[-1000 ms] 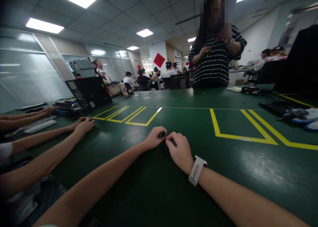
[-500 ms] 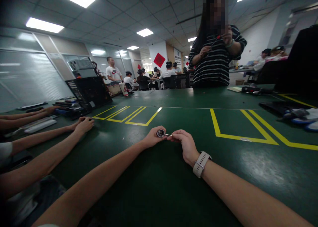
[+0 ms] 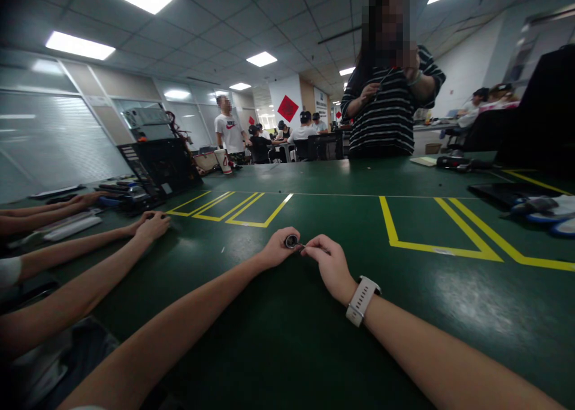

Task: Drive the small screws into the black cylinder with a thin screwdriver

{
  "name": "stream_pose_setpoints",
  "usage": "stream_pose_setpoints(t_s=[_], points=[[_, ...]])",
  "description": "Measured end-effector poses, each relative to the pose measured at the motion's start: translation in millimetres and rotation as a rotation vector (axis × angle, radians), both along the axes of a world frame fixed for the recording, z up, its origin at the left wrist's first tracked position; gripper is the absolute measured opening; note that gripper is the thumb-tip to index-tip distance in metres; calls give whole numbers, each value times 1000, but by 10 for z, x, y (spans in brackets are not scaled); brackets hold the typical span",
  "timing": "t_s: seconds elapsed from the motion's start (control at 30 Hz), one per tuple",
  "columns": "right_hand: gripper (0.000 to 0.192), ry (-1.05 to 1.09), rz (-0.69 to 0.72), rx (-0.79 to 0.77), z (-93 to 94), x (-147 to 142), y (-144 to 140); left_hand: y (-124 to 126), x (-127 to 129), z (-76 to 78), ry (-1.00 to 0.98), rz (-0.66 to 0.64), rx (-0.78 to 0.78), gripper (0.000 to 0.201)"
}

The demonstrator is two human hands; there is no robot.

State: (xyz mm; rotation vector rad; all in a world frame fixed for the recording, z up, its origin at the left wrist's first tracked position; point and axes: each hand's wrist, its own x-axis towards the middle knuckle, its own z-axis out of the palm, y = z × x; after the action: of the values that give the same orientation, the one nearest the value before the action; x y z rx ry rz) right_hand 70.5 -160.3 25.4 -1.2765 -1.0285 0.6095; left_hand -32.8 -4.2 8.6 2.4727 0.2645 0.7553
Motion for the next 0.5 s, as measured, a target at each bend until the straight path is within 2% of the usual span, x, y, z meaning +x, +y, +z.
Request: stream_pose_setpoints(t_s=[0.13, 0.23, 0.4, 0.5], points=[[7, 317, 49, -13, -54, 85, 70, 5, 3, -18, 6, -11, -32, 12], [5, 435, 69, -25, -87, 115, 106, -3, 6, -30, -20, -49, -101, 12], [5, 421, 71, -6, -105, 100, 96, -16, 13, -27, -49, -80, -149, 14], [8, 239, 45, 31, -99, 71, 55, -5, 16, -18, -31, -36, -102, 12]])
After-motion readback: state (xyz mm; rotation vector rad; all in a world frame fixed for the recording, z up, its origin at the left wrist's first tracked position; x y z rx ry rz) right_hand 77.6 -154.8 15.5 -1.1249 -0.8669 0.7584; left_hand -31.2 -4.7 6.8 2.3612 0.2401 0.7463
